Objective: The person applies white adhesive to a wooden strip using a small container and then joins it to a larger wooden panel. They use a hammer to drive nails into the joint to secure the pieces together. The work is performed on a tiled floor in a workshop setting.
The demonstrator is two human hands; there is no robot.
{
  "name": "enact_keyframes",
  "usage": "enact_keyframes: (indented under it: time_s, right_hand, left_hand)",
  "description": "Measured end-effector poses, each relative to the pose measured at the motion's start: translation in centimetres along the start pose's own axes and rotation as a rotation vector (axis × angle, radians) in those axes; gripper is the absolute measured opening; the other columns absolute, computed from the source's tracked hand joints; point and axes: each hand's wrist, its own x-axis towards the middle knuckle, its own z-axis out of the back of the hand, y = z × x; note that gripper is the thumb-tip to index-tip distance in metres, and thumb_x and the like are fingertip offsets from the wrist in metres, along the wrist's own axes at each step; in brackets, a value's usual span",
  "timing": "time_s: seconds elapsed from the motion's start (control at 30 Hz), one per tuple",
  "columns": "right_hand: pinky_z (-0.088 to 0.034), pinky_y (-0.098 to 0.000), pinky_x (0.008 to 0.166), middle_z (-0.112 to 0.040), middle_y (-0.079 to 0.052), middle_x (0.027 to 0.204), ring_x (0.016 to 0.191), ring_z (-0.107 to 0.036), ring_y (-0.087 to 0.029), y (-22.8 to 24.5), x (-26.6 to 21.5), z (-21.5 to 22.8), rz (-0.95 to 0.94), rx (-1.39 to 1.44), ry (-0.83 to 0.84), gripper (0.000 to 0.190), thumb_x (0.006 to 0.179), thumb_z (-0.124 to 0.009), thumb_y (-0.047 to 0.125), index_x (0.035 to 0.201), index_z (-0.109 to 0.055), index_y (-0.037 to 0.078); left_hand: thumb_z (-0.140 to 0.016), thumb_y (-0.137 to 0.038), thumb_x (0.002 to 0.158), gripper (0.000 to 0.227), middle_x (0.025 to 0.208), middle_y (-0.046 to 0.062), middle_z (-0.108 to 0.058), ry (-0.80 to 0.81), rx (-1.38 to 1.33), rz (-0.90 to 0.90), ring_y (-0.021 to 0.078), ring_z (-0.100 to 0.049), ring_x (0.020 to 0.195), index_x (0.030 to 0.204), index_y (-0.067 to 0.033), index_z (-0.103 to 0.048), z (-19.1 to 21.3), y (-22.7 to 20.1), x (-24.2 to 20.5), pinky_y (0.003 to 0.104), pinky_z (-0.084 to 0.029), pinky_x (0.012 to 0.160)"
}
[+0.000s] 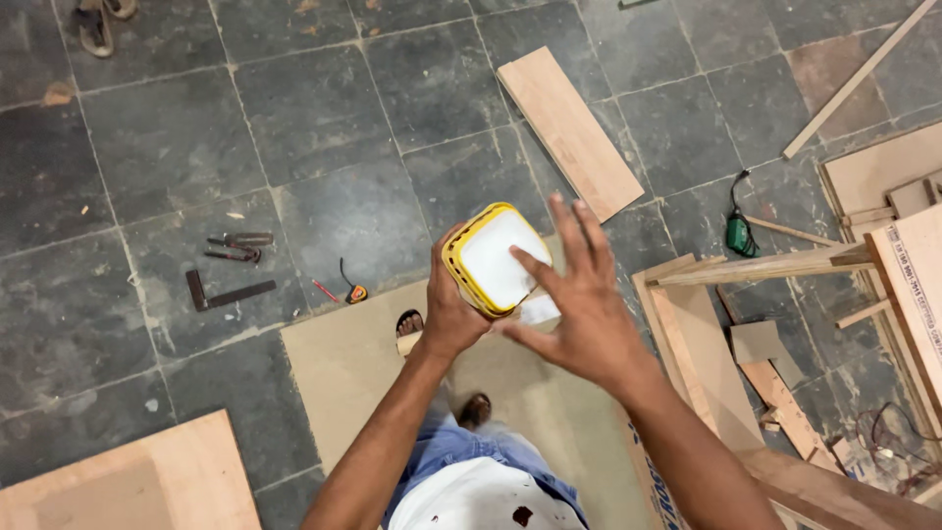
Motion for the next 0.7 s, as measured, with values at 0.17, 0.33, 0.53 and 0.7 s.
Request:
enact_keyframes:
  time_s: [0.17,0.33,0.53,0.7]
  right_hand:
    - [-0.026,-0.0494,0.129,-0.02,-0.016,0.176,0.164,-0.02,-0.034,-2.2,-2.6,-2.0,-0.233,0.867,0.049,0.065,0.086,-0.073,0.018,0.148,-0.056,0.01]
    - [-0.025,-0.0468,0.128,-0.018,-0.012,0.175,0.161,-0.021,-0.031,-2.6,-5.6,-3.2,-0.269,1.213,0.041,0.07,0.084,-0.061,0.004,0.153,-0.048,0.006]
    - [-0.031,-0.0453,0.123,-0.034,-0.014,0.168,0.156,-0.03,-0.031,-3.9,-9.2,-3.3,-0.101,0.883,0.18,0.07,0.077,-0.056,-0.007,0.144,-0.06,0.009]
    - [-0.055,-0.0417,0.092,-0.07,-0.017,0.116,0.097,-0.065,-0.03,-7.3,-11.6,-9.0,-0.439,0.928,0.26,0.076,0.088,-0.049,-0.004,0.161,-0.049,0.015]
  left_hand:
    - [-0.101,-0.025,0.066,0.105,0.144,0.02,-0.049,-0.119,0.125,-0.039,0.0392,-0.053,0.133,0.147,0.001,-0.039,-0.8,-1.1,-1.6,0.046,-0.046,0.113]
    - [-0.099,-0.021,0.072,0.101,0.142,0.019,-0.05,-0.205,0.119,0.024,0.0365,-0.055,0.133,0.149,0.0006,-0.037,-1.2,-2.2,-3.3,0.044,-0.049,0.112]
    - [-0.099,-0.016,0.07,0.103,0.139,0.02,-0.051,-0.248,0.165,0.025,0.0373,-0.056,0.129,0.149,0.0018,-0.035,-1.3,-2.2,-4.5,0.044,-0.048,0.109]
    - [-0.1,-0.014,0.07,0.094,0.132,0.015,-0.061,-0.285,0.089,0.107,0.0297,-0.064,0.121,0.143,-0.0011,-0.042,0.4,0.1,-5.8,0.039,-0.052,0.106]
